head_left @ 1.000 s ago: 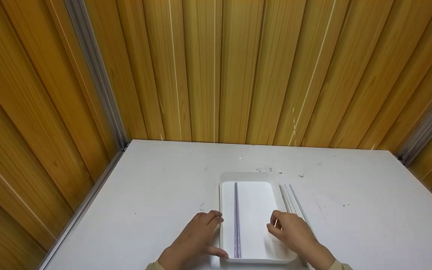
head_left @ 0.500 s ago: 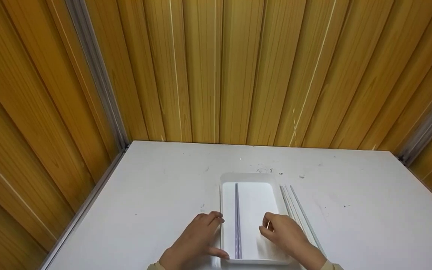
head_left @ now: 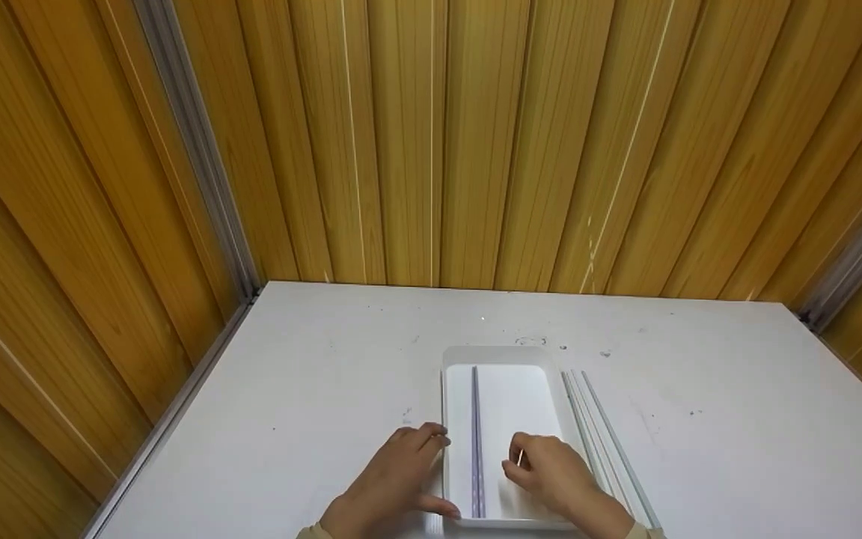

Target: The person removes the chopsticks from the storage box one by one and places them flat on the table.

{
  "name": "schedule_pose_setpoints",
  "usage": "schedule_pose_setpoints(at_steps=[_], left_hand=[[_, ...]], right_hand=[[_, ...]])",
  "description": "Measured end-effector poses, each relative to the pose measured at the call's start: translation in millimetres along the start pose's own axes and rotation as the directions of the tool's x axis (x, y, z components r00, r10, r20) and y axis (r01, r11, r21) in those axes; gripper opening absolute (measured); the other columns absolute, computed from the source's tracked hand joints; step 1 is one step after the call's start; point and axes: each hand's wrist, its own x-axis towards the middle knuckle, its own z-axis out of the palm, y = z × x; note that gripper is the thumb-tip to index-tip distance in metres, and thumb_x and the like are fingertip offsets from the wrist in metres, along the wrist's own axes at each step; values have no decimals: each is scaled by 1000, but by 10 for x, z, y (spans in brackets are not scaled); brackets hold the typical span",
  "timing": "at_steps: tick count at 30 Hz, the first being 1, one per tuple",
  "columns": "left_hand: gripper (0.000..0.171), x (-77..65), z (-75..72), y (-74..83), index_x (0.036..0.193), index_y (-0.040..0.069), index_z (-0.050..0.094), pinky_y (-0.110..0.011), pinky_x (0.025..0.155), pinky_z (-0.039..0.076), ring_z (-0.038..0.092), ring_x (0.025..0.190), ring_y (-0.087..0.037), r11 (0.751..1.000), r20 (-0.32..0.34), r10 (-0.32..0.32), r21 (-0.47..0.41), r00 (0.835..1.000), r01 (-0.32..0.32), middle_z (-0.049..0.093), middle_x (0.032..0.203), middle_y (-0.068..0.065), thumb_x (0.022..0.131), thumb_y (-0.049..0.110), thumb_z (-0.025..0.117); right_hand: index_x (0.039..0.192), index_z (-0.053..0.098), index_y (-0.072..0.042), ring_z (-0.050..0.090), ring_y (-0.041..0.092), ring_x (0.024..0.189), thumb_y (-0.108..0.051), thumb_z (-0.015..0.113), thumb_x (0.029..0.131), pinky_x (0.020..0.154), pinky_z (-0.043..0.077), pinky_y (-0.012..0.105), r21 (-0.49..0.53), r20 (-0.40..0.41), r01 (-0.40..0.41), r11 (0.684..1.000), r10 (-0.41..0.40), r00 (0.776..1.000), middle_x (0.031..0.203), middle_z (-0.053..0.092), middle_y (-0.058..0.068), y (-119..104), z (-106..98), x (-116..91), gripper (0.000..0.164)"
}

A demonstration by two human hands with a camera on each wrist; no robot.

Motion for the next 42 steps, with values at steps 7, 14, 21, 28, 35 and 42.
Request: schedule_pose_setpoints(at_steps=[7, 14, 21, 28, 35, 42], left_hand=[[84, 6, 1, -3, 115, 7, 63, -28, 93, 52, 60, 100, -17, 1000, 2, -6, 5, 1000, 6, 59, 122, -2, 61, 72, 68], [84, 6, 9, -5, 115, 8, 62, -28, 94, 52, 60, 101, -17, 1000, 1, -9, -1, 1000, 9, 59, 123, -2, 60, 72, 68], [83, 4, 7, -9, 114, 8, 62, -28, 93, 53, 60, 103, -18, 1000, -4, 3, -2, 1000, -3, 59, 122, -2, 61, 72, 68], [85, 9, -15, -1, 116, 7, 63, -28, 94, 52, 60, 103, -18, 1000, 39, -21, 15, 999, 20, 59, 125, -3, 62, 73, 66], [86, 17, -10, 1, 117, 8, 62, -27, 93, 52, 60, 102, -18, 999, 46, -25, 27, 999, 24, 58, 124, -3, 61, 73, 67], [85, 12, -15, 3, 116, 8, 62, -28, 93, 52, 60, 103, -19, 999, 30, -14, 52, 999, 13, 59, 123, -2, 61, 74, 66]], right_hand=[[74, 59, -14, 41, 3, 50, -21, 66, 82, 45, 34, 20, -2, -7, 20, 1000, -20, 1000, 56, 55, -7, -30, 52, 10, 12], [74, 59, -13, 41, 3, 50, -20, 65, 82, 44, 34, 20, 19, 12, 33, 999, -33, 999, 56, 55, -7, -42, 92, 15, 12], [74, 59, -13, 41, 3, 49, -20, 66, 82, 44, 35, 20, 38, 19, 25, 999, -26, 999, 55, 55, -6, -40, 141, 12, 12], [74, 60, -14, 42, 3, 50, -20, 64, 82, 44, 36, 19, 27, 36, 33, 999, -34, 999, 57, 55, -8, -76, 194, 23, 11], [74, 60, -13, 43, 4, 49, -20, 64, 81, 43, 35, 20, 27, 55, 15, 1000, -17, 998, 56, 55, -7, -110, 223, 41, 11], [73, 60, -12, 42, 4, 49, -20, 64, 80, 43, 35, 20, 25, 59, 22, 999, -24, 998, 56, 56, -7, -125, 255, 65, 11]])
